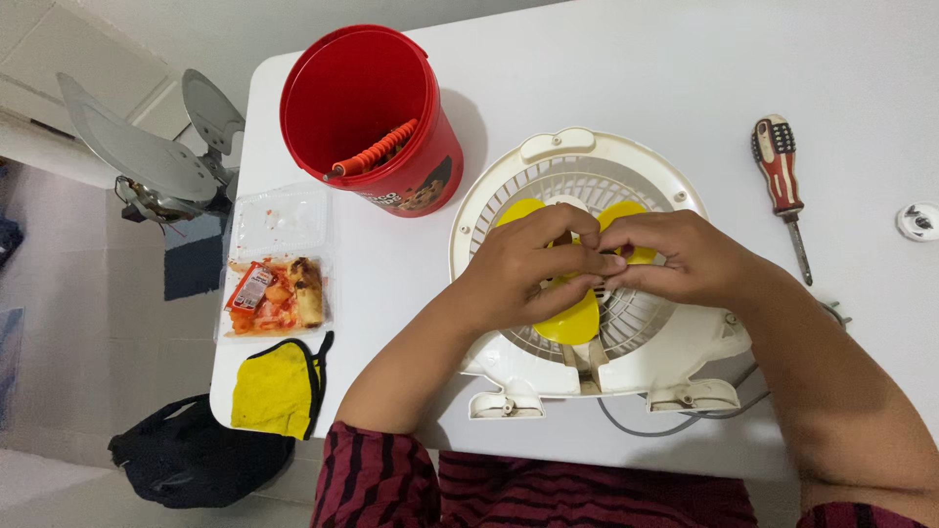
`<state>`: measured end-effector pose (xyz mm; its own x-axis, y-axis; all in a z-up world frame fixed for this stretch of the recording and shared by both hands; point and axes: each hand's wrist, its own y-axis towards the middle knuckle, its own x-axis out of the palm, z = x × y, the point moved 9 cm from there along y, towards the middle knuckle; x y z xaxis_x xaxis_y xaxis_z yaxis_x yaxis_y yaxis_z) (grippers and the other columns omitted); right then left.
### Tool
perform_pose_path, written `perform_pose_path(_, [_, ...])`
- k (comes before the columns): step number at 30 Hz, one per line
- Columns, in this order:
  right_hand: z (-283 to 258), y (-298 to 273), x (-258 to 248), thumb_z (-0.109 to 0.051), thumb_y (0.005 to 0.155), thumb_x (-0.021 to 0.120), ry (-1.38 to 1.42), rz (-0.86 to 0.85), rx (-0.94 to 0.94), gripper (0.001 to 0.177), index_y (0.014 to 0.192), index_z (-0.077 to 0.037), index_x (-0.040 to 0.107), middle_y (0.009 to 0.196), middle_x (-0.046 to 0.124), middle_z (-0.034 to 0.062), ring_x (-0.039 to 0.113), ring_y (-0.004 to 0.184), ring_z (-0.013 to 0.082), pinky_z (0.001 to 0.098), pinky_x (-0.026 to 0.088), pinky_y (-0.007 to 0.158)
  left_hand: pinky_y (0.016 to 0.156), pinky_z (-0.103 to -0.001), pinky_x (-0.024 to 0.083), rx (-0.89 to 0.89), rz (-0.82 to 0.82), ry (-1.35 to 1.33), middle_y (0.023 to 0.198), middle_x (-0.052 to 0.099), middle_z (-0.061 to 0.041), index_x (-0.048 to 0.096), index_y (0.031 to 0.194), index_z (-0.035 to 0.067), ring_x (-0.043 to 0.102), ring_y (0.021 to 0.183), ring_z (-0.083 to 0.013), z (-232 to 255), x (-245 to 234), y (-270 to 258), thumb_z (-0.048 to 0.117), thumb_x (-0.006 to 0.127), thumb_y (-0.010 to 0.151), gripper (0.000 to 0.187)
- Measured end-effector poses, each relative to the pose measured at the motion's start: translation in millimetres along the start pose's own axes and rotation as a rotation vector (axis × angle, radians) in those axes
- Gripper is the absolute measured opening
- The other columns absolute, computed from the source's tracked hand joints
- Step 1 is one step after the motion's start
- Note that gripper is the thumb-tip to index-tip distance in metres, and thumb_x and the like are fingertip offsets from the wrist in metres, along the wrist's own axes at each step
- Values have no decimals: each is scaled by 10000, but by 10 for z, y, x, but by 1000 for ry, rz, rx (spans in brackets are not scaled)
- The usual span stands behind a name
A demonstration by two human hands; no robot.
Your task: The person assembles a small electric fan by attaching the yellow fan blade to the motor housing and securing it with a screwdriver. They then place the front grille over the blade and fasten it in place.
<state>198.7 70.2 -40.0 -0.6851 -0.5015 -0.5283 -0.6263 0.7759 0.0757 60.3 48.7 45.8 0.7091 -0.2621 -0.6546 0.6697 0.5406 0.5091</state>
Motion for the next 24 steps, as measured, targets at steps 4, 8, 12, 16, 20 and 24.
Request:
perform_pose_path(4, [-119, 26, -32, -237, 811, 801, 6, 33, 36, 296, 1027, -118, 636, 899, 709, 16, 691, 827, 159, 314, 543, 743, 845, -319, 583, 19, 15, -10, 1127, 644, 8, 736, 1040, 129, 702, 1023, -184, 5, 19, 13, 164, 827, 892, 177])
perform_pose_path(8, [-131, 44, -27, -254, 800, 829, -26, 54, 94, 348, 915, -97, 540, 832, 647, 14, 638, 736, 164, 319, 518, 664, 848, -329, 580, 55, 12, -31, 1159, 660, 10, 735, 1059, 134, 700, 1027, -196, 12, 36, 8, 161, 824, 888, 194])
perform_pose_path(12, [-86, 55, 6, -256, 761, 850, -21, 28, 137, 400, 890, -93, 507, 842, 618, 22, 606, 713, 180, 335, 506, 646, 853, -334, 577, 80, 19, 16, 1181, 676, 26, 742, 1067, 138, 698, 1018, -199, 7, 43, 5, 123, 808, 893, 186])
perform_pose_path(16, [-145, 51, 2, -234, 782, 820, 21, 1, 35, 365, 990, -85, 560, 883, 642, 39, 631, 815, 179, 332, 521, 739, 839, -325, 570, 85, 11, 8, 1182, 685, 48, 750, 1075, 154, 689, 981, -182, 14, 54, 18, 94, 795, 894, 196])
perform_pose_path(20, [-262, 21, -17, -185, 853, 721, 107, -55, -125, 330, 1133, -55, 604, 989, 691, 61, 664, 913, 194, 344, 529, 820, 832, -330, 565, 89, 29, 17, 1180, 682, 40, 742, 1088, 151, 678, 990, -186, 66, 29, -1, 67, 777, 889, 219])
perform_pose_path(24, [-139, 16, -18, -161, 876, 698, 107, -44, -34, 342, 1200, -55, 672, 1031, 787, 62, 762, 930, 174, 335, 569, 820, 819, -334, 558, 85, 59, 58, 1170, 650, 1, 721, 1070, 142, 682, 1027, -201, 74, 6, 8, 75, 782, 909, 184])
